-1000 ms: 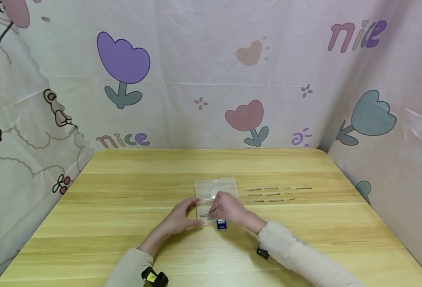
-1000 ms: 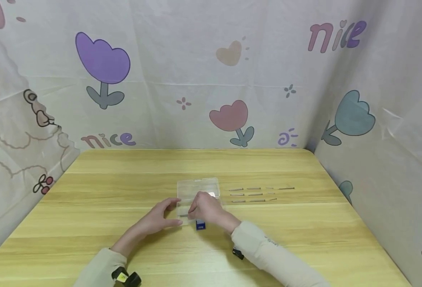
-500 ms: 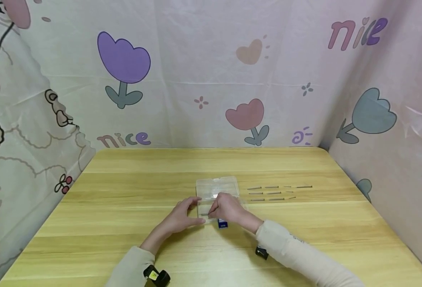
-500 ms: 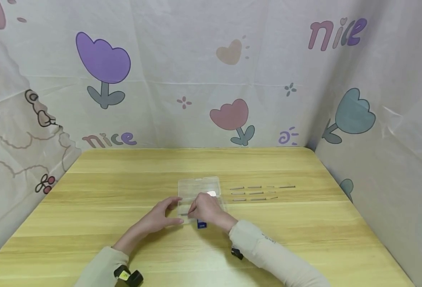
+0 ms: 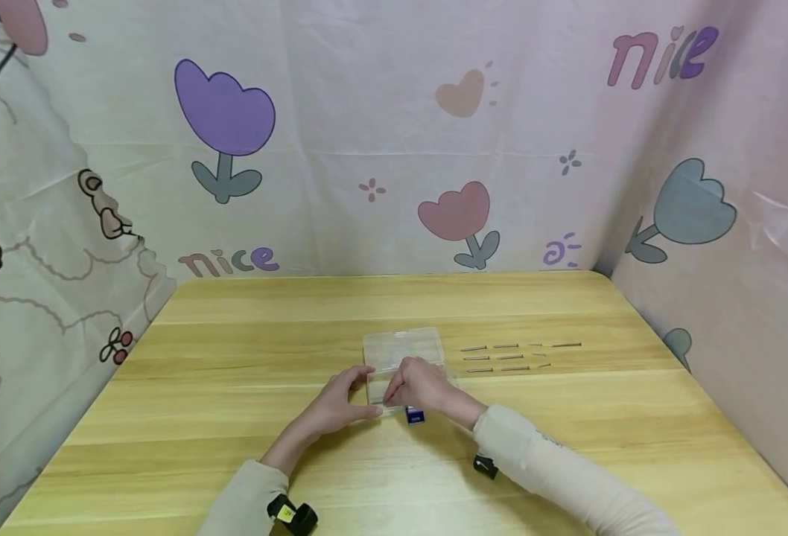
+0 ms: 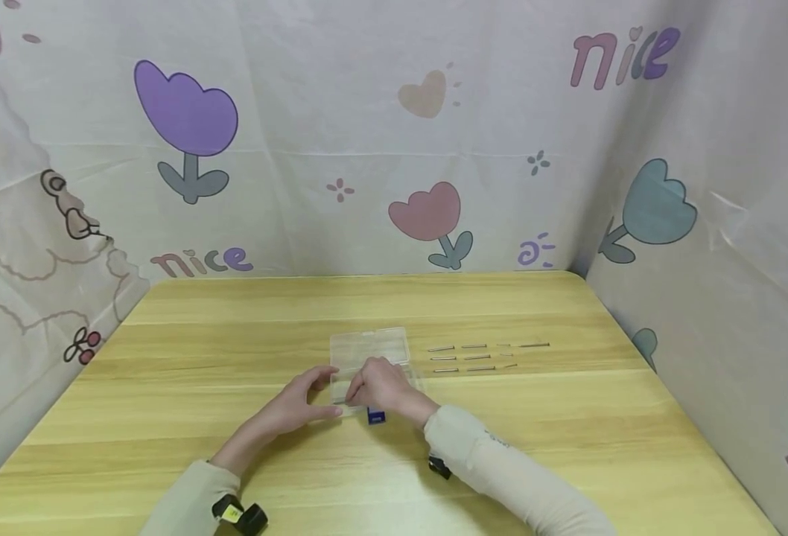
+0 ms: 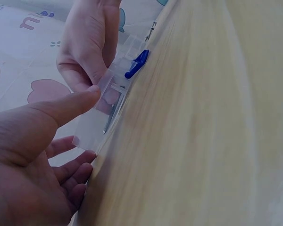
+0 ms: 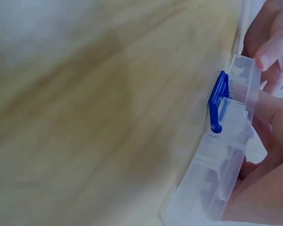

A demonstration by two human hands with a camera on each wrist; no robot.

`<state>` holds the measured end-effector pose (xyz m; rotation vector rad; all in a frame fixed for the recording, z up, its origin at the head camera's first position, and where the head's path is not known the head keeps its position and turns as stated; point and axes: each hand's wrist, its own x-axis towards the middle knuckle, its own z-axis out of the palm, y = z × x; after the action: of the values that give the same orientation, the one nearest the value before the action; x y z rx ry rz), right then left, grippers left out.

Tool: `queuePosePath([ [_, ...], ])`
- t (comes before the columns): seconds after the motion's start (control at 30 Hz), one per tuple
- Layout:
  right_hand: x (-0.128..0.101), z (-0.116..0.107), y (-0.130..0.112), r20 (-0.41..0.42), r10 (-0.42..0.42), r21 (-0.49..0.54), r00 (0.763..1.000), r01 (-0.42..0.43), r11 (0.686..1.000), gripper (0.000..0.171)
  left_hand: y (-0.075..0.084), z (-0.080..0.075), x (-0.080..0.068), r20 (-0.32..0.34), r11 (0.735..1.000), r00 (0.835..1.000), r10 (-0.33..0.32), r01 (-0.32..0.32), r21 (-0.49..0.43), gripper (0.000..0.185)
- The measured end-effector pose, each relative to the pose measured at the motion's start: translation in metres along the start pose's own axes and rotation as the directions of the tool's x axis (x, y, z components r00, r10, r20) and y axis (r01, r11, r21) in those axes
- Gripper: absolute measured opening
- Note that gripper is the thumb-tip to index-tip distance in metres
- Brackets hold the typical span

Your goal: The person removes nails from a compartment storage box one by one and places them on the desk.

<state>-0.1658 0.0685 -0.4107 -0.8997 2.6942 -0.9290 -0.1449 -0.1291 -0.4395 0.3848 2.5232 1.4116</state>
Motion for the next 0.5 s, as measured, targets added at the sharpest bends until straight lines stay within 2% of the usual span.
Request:
queuePosePath([
  [0.27,0.0018,0.0027,0.0010,-0.017,-0.030,-0.042,0.999,0.029,0.999,0.007,-0.0007,0.0021,0.0005,-0.006,1.000,1.000,0.008,-0.008,0.002,0.069],
  [0.4,0.0017,0.0050,-0.0002,-0.051,-0.023,-0.097,0.998,0.018,0.995,0.007,0.0004,0.0018,0.0006,-0.009,1.000,1.000,0.005,-0.005,0.005,0.069],
  [0.5,0.0013,0.0078,0.0001,-0.085,-0.026,-0.098,0.996,0.017,0.995,0.007,0.0009,0.0015,0.0002,-0.013,1.000,1.000,0.003,-0.003,0.006,0.069],
])
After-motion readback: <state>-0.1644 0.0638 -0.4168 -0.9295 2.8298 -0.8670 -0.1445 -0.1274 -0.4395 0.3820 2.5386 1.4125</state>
